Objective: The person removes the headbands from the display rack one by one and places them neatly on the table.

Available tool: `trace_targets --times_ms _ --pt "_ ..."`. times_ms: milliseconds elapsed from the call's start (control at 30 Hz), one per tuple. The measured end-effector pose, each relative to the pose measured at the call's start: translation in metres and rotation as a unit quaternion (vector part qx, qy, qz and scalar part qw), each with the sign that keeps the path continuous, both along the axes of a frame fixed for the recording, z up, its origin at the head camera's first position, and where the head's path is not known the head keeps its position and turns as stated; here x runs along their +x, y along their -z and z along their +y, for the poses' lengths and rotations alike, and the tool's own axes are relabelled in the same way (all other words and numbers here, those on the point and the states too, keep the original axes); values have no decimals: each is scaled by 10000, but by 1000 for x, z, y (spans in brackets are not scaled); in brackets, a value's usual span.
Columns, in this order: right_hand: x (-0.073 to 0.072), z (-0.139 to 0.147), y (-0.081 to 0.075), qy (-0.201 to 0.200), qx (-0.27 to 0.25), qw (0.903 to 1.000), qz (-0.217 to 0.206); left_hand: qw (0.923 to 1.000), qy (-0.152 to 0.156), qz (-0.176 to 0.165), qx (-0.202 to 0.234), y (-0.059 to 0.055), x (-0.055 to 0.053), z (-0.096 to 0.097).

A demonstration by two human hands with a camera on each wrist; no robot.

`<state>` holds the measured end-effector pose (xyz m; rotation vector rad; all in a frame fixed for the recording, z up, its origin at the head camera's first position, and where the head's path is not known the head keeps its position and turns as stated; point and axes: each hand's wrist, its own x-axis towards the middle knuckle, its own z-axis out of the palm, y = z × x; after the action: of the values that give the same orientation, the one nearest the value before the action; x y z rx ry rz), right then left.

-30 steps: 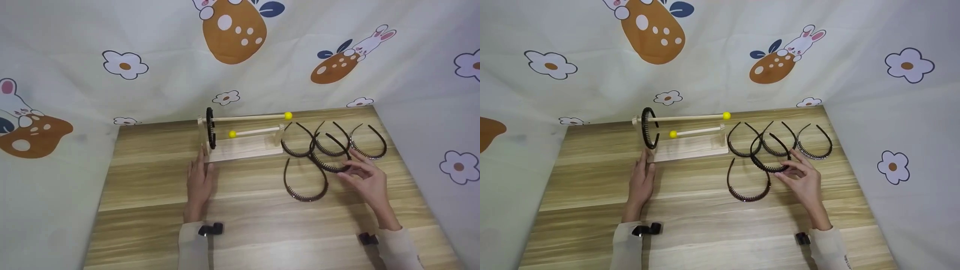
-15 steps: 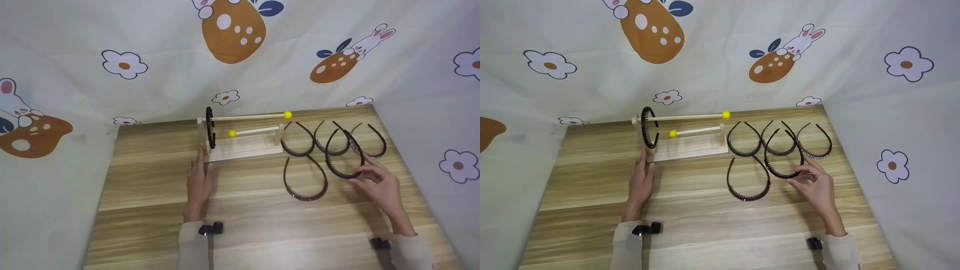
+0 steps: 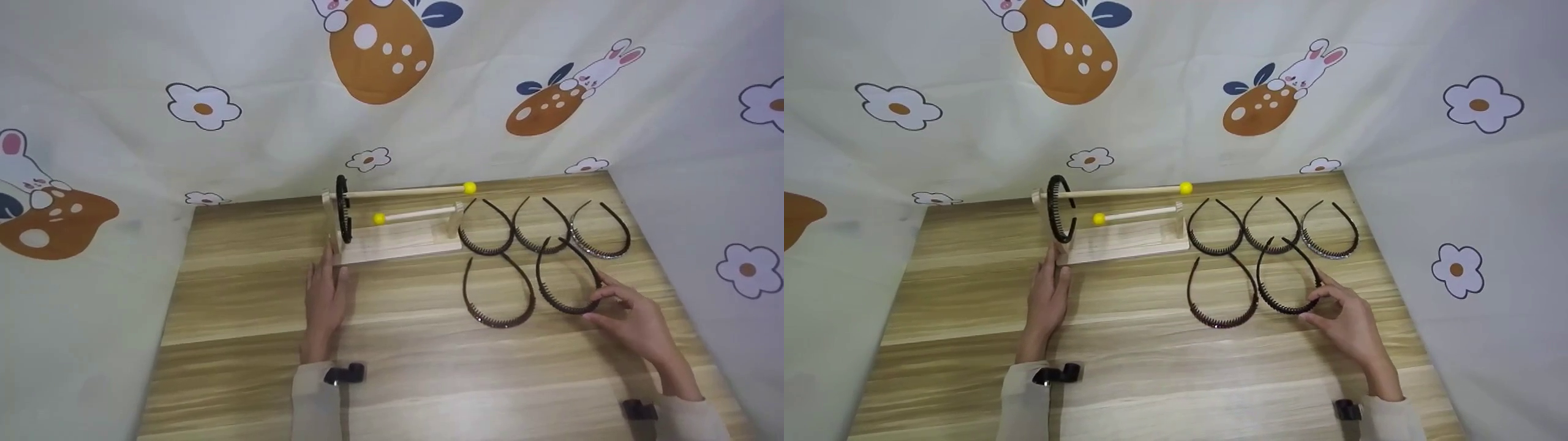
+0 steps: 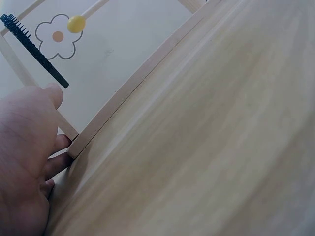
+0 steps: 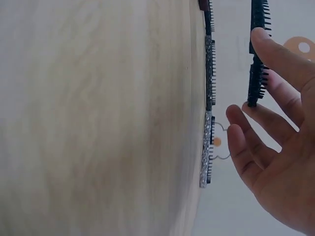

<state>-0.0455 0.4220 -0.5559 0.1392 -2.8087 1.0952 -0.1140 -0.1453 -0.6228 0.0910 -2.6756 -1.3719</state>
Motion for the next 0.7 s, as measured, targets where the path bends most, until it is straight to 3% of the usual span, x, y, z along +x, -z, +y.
trace_targets --times_ms 367,700 --pt "9 13 10 -369 -56 9983 -440 9998 74 184 -29 0 -1 -1" --pt "5 12 13 -575 -5 9979 -312 9998 54 161 -44 1 -2 -1"
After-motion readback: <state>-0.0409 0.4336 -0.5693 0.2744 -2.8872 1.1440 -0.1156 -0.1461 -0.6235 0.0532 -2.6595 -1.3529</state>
